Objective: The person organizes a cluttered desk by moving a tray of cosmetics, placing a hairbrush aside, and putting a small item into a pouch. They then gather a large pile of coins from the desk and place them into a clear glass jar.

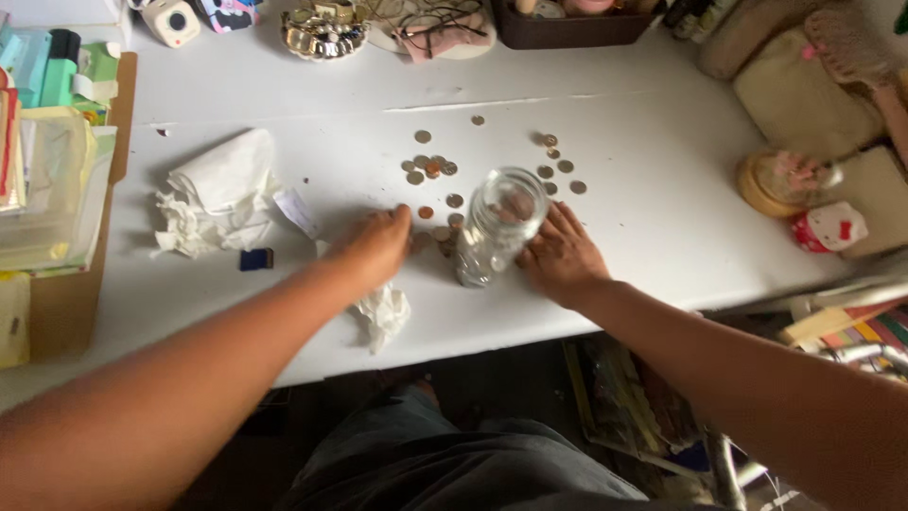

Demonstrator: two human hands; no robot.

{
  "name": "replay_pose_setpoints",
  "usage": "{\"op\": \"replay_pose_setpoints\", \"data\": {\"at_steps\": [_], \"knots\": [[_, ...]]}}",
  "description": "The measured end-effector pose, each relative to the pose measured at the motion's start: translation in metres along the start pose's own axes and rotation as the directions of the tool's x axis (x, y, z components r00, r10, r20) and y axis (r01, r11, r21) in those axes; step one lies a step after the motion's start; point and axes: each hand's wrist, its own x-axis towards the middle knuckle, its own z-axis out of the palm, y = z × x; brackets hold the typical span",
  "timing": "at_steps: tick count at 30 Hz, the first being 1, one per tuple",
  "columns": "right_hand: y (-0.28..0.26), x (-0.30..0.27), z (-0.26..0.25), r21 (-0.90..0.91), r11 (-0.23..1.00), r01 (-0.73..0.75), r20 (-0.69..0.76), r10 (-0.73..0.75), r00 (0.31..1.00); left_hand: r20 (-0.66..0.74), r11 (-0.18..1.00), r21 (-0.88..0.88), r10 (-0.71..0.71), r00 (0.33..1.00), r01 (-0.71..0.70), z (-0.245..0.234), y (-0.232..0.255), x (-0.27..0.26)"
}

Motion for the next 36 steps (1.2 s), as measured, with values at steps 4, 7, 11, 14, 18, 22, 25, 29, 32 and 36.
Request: {"op": "replay_pose_setpoints", "data": {"at_steps": [4, 7, 11, 14, 18, 22, 25, 29, 32, 36], "knots": [[-0.006, -0.025, 0.022, 0.202, 0.978, 0.046, -0.141, -0.017, 0.99, 0.066, 0.999, -0.024, -0.037, 0.997, 0.038, 0.006, -0.012, 0.015], [-0.005, -0.038, 0.021, 0.284, 0.954, 0.101, -0.206, -0.042, 0.978, 0.192, 0.991, -0.094, -0.075, 0.978, 0.095, -0.029, 0.002, 0.01], [0.008, -0.046, 0.016, 0.525, 0.847, 0.078, -0.178, 0.02, 0.984, 0.347, 0.772, -0.503, -0.232, 0.909, 0.389, -0.07, 0.054, -0.019], [0.017, -0.051, 0.015, 0.483, 0.862, 0.153, -0.227, -0.045, 0.973, 0.457, 0.003, -0.889, 0.064, 0.887, 0.457, -0.077, 0.1, -0.051], [0.022, -0.048, 0.018, 0.342, 0.888, 0.307, -0.296, -0.208, 0.932, 0.568, -0.311, -0.745, 0.17, 0.805, 0.591, -0.034, 0.171, -0.098], [0.013, -0.054, 0.029, 0.297, 0.893, 0.337, -0.402, -0.203, 0.893, 0.491, -0.586, -0.62, 0.228, 0.841, 0.521, 0.051, 0.205, -0.093], [0.007, -0.059, 0.036, 0.307, 0.901, 0.308, -0.415, -0.164, 0.895, 0.555, -0.771, -0.439, 0.17, 0.814, 0.461, 0.101, 0.22, -0.085], [-0.001, -0.069, 0.051, 0.369, 0.871, 0.323, -0.499, -0.108, 0.86, 0.548, -0.97, -0.126, 0.105, 0.83, 0.206, 0.122, 0.232, -0.061], [-0.003, -0.071, 0.053, 0.389, 0.852, 0.351, -0.528, -0.106, 0.843, 0.549, -0.978, -0.189, -0.032, 0.835, 0.087, 0.11, 0.235, -0.036], [-0.013, -0.089, 0.049, 0.434, 0.815, 0.385, -0.51, -0.13, 0.85, 0.506, -0.915, -0.395, -0.139, 0.851, 0.085, 0.1, 0.235, -0.033]]}}
